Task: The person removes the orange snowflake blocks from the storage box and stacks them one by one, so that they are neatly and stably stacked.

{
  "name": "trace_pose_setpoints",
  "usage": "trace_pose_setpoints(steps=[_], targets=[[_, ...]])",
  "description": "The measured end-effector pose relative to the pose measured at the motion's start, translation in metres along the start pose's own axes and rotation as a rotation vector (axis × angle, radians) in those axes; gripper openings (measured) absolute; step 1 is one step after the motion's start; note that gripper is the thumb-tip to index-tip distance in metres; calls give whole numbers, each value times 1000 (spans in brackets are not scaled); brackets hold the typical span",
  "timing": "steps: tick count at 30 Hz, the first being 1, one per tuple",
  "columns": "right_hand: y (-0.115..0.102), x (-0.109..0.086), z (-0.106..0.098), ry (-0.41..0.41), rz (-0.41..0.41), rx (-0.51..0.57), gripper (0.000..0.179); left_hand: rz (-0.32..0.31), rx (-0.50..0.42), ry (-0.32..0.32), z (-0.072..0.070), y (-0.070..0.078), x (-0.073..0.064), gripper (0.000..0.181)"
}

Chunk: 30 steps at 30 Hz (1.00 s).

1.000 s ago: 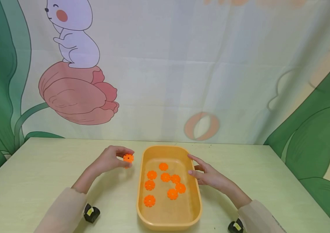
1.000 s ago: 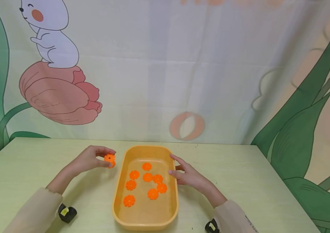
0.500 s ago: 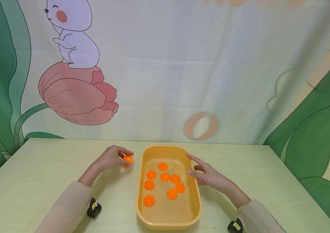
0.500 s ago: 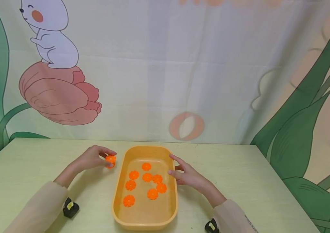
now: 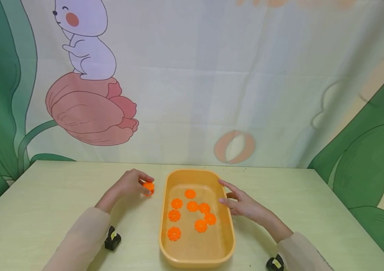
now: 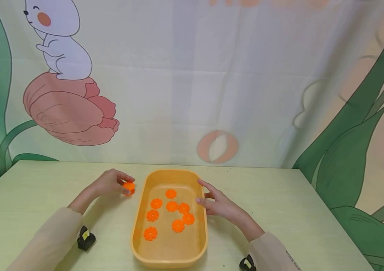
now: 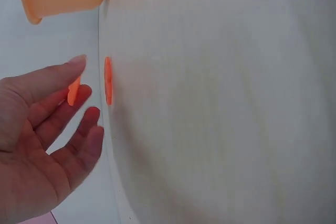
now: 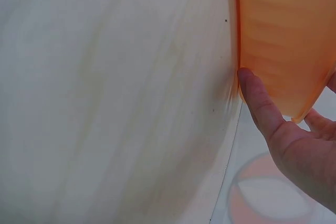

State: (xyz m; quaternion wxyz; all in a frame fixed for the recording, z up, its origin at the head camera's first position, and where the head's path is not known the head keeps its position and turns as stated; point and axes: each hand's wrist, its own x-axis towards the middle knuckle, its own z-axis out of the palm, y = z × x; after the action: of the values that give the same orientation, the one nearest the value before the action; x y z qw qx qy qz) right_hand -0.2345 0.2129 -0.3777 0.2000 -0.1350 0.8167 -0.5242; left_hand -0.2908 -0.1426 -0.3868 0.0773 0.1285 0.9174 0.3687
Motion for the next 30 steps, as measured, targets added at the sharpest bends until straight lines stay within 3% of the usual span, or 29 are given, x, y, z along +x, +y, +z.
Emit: trace_pose_setpoints(steps=[14,30], targets=[[0,-1,-1,-26,-22,25,70,26,142,-5,7,5,1,34],[3,1,0,-10,1,14,69,35,144,-8,7,3,1,35]])
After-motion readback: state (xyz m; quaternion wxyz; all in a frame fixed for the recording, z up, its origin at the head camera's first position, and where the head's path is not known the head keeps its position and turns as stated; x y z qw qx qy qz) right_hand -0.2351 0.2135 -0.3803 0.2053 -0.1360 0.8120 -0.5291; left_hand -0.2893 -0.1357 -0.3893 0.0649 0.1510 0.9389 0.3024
